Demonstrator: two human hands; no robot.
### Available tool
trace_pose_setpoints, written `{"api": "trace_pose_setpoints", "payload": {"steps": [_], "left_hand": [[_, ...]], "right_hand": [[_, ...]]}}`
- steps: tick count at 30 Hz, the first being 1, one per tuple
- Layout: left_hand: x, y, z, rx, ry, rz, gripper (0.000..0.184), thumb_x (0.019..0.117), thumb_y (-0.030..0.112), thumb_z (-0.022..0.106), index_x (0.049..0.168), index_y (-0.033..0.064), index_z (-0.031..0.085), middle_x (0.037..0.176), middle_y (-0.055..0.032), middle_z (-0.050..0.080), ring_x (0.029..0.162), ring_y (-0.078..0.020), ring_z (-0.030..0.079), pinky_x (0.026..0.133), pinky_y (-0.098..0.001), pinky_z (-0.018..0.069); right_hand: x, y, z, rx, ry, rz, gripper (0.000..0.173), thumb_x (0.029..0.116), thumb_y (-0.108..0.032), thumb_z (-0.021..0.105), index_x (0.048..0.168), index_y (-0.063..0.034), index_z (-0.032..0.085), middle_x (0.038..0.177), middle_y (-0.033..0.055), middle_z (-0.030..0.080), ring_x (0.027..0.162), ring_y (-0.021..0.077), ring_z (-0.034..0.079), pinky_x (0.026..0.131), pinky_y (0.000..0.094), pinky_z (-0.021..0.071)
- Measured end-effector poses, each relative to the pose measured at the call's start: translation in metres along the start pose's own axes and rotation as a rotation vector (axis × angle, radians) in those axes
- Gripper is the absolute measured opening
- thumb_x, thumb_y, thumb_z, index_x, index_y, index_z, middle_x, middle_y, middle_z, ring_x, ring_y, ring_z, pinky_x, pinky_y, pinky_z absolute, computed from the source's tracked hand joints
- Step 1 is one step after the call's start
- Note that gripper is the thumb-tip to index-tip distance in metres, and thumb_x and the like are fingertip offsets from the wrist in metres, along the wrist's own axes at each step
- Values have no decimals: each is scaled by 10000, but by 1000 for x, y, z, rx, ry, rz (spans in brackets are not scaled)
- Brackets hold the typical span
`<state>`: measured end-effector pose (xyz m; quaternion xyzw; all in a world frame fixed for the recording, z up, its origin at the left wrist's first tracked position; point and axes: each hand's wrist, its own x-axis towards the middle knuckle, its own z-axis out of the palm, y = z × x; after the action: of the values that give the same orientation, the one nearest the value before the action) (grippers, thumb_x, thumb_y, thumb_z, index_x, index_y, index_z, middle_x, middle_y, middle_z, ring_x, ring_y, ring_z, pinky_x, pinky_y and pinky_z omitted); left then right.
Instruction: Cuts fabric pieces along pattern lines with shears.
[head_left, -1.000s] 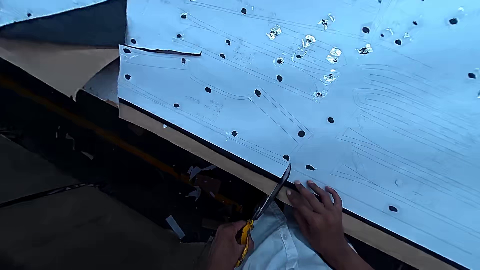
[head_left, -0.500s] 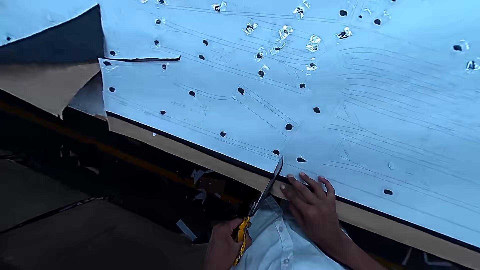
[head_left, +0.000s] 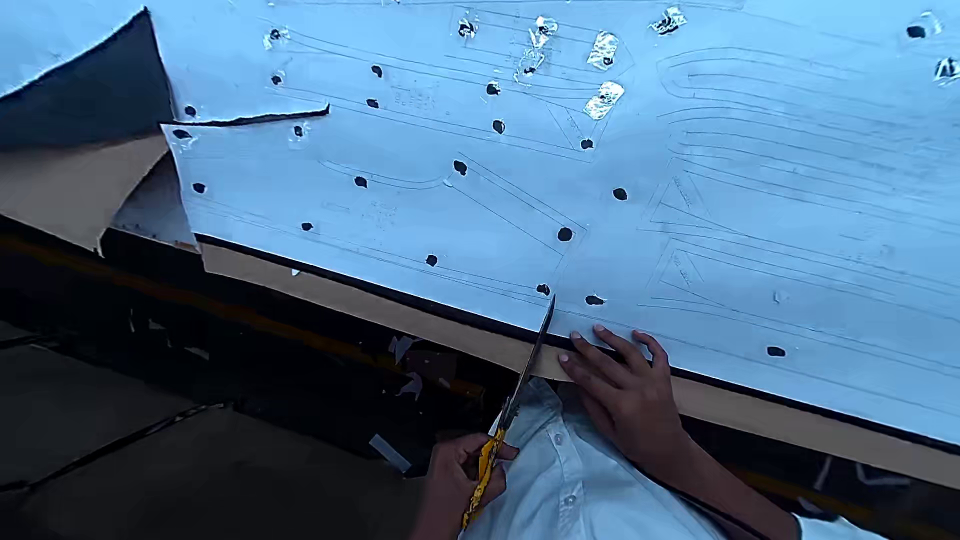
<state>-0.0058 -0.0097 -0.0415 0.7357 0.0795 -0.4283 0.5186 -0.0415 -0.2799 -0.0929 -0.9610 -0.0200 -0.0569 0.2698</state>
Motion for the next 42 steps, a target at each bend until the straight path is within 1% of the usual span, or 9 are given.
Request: {"api": "trace_pose_setpoints", "payload": {"steps": [3, 9, 12, 15, 18, 24, 32, 36, 42], "left_hand": [[0, 4, -6, -67, -39, -22, 172, 774, 83, 709, 930, 77, 781, 883, 0, 787, 563, -8, 636, 506, -181, 516], [3, -11, 1, 392, 244, 184, 207, 767, 169, 703, 920, 57, 786, 792, 14, 758, 590, 46, 625, 545, -138, 516], [4, -14, -2, 444, 257, 214, 205, 774, 195, 698, 908, 67, 785, 772, 17, 749, 586, 45, 619, 539, -141, 510], [-3, -14, -6, 417, 230, 192, 208, 773, 186, 709, 922, 62, 786, 778, 23, 750, 584, 51, 613, 537, -130, 505], [-11, -19, -11, 402, 226, 155, 212, 770, 183, 716, 933, 67, 788, 791, 25, 756, 581, 50, 614, 531, -133, 507], [-25, -18, -24, 272, 198, 88, 204, 765, 131, 735, 948, 55, 782, 756, 45, 739, 546, 47, 589, 504, -135, 495], [-23, -15, -37, 284, 179, 81, 191, 777, 122, 712, 945, 55, 775, 825, 25, 769, 579, 29, 628, 527, -148, 516], [-19, -16, -44, 242, 131, 68, 211, 771, 139, 722, 961, 66, 776, 804, 44, 756, 559, 28, 606, 508, -151, 502], [-16, -17, -50, 264, 108, 82, 197, 774, 149, 715, 948, 85, 782, 799, 52, 755, 559, 30, 603, 498, -146, 489]], "right_hand": [[0, 0, -1, 6, -2, -3, 318, 1002, -254, 550, 1254, -306, 738, 1425, -29, 634, 1406, 292, 494, 1104, 645, 317], [2, -2, -1, -10, -7, 5, 321, 987, -250, 560, 1245, -300, 744, 1416, -28, 640, 1398, 296, 499, 1101, 643, 313], [8, -7, -3, -25, -20, 36, 305, 980, -420, 595, 1177, -270, 774, 1390, -21, 657, 1376, 282, 519, 1106, 631, 310], [19, -16, -5, -8, 14, 39, 370, 930, -525, 657, 1093, -209, 763, 1279, 27, 685, 1244, 261, 589, 1098, 594, 337], [35, -28, 1, 8, 78, -47, 307, 936, -431, 688, 1137, -200, 704, 1220, 46, 654, 1227, 238, 578, 1123, 552, 332], [59, -34, 11, -20, -31, -173, 393, 940, -188, 665, 1329, -230, 624, 1469, 40, 556, 1418, 232, 458, 1138, 570, 295], [84, -42, 12, 32, -32, -173, 272, 918, -35, 663, 1155, -144, 740, 1192, 43, 704, 1184, 229, 629, 1086, 534, 377], [89, -38, 9, 83, -74, -168, 252, 888, 6, 689, 1097, -114, 763, 1156, 48, 733, 1157, 235, 660, 1049, 477, 456], [91, -37, 5, 108, -81, -148, 211, 911, -29, 668, 1063, -121, 784, 1117, 40, 761, 1119, 225, 694, 1060, 465, 470]]}}
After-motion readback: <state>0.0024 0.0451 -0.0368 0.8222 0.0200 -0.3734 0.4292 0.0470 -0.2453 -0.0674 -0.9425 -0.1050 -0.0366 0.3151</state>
